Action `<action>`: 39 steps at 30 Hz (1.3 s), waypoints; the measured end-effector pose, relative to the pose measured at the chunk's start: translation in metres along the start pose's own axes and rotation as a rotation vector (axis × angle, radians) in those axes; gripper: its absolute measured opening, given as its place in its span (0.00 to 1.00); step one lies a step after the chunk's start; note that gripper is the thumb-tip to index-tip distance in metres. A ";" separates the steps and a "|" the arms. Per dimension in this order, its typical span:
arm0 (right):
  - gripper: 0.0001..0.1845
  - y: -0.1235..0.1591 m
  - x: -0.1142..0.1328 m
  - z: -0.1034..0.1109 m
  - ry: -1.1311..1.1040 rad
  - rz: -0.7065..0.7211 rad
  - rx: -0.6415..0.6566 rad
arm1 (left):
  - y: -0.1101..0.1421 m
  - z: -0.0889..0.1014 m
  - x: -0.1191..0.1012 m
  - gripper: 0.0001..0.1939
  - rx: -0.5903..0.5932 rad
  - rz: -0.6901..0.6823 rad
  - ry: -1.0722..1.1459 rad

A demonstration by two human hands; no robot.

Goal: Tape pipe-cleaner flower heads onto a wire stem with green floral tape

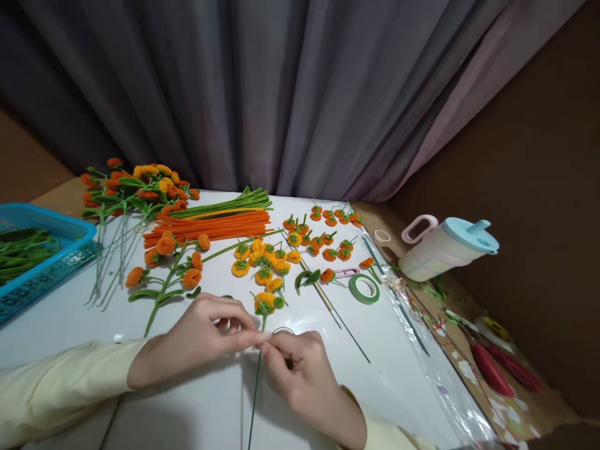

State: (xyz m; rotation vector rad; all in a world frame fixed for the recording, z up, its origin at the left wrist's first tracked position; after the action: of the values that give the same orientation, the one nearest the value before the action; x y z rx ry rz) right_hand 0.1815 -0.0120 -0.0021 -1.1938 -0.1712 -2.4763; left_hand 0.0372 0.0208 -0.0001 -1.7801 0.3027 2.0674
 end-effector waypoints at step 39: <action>0.21 -0.008 -0.028 -0.029 -0.657 -0.137 0.428 | 0.005 -0.016 0.007 0.21 0.114 -0.009 0.403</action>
State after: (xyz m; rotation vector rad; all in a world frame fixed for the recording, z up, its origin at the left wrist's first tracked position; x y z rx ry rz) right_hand 0.1735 -0.0042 -0.0414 -1.7731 -0.9292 -1.9063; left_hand 0.0482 0.0111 -0.0103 -2.1098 0.5112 1.6347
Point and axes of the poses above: each hand's wrist, its own y-axis away from the middle knuckle, its own z-axis out of the back of the hand, x = y × z, the point moved 4 cm from there along -y, towards the middle knuckle, and after that the axes turned 14 degrees about y, right-handed, at the moved point
